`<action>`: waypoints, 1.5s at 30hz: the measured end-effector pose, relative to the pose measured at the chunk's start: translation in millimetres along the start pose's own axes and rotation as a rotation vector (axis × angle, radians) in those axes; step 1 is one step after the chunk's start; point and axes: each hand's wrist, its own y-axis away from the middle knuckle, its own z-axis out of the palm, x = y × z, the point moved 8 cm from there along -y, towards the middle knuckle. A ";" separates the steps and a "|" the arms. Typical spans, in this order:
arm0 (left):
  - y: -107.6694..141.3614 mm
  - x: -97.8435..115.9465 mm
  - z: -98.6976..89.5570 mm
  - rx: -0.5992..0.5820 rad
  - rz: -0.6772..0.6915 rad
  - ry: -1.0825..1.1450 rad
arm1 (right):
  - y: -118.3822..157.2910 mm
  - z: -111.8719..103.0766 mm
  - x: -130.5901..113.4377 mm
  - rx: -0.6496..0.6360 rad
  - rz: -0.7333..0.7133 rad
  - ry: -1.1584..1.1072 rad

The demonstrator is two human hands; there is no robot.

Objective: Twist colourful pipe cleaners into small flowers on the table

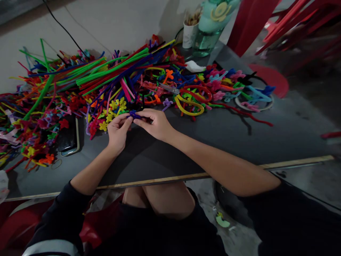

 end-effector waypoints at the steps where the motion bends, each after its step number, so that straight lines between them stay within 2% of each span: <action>1: 1.2 -1.1 0.8 0.019 -0.011 0.015 | -0.1 -0.3 2.3 0.023 0.015 -0.038; 4: 7.0 -6.2 4.0 0.071 -0.039 0.036 | -1.0 1.2 7.5 0.068 0.063 -0.159; 9: 11.3 -0.2 1.6 0.089 0.037 -0.118 | -1.4 12.5 16.1 -0.006 0.241 -0.313; 12: 1.5 19.9 -2.2 -0.023 0.250 -0.348 | -0.3 16.1 23.7 -0.079 0.346 -0.398; 14: -2.7 35.5 0.7 -0.167 0.495 -0.522 | 1.2 21.1 29.4 -0.185 0.406 -0.457; 16: -3.2 39.2 5.1 -0.319 0.673 -0.704 | 3.4 26.8 33.1 -0.318 0.440 -0.470; 19: -0.5 36.3 7.5 -0.446 0.792 -0.861 | 5.5 30.9 33.7 -0.473 0.436 -0.411; 25: 22.9 49.5 16.4 -0.569 0.956 -1.046 | 5.8 29.5 24.6 -0.648 0.348 -0.316; 29: 27.4 56.4 17.7 -0.624 0.932 -1.043 | 3.5 24.6 23.5 -0.657 0.309 -0.291; 40: 18.4 42.0 14.1 -0.556 0.936 -1.051 | 0.4 22.0 28.2 -0.573 0.320 -0.290; 43: 12.0 40.1 13.6 -0.509 0.848 -0.988 | -2.2 17.7 30.2 -0.500 0.320 -0.242; 45: 2.7 38.0 10.0 -0.442 0.698 -0.886 | -4.8 13.2 29.9 -0.448 0.274 -0.141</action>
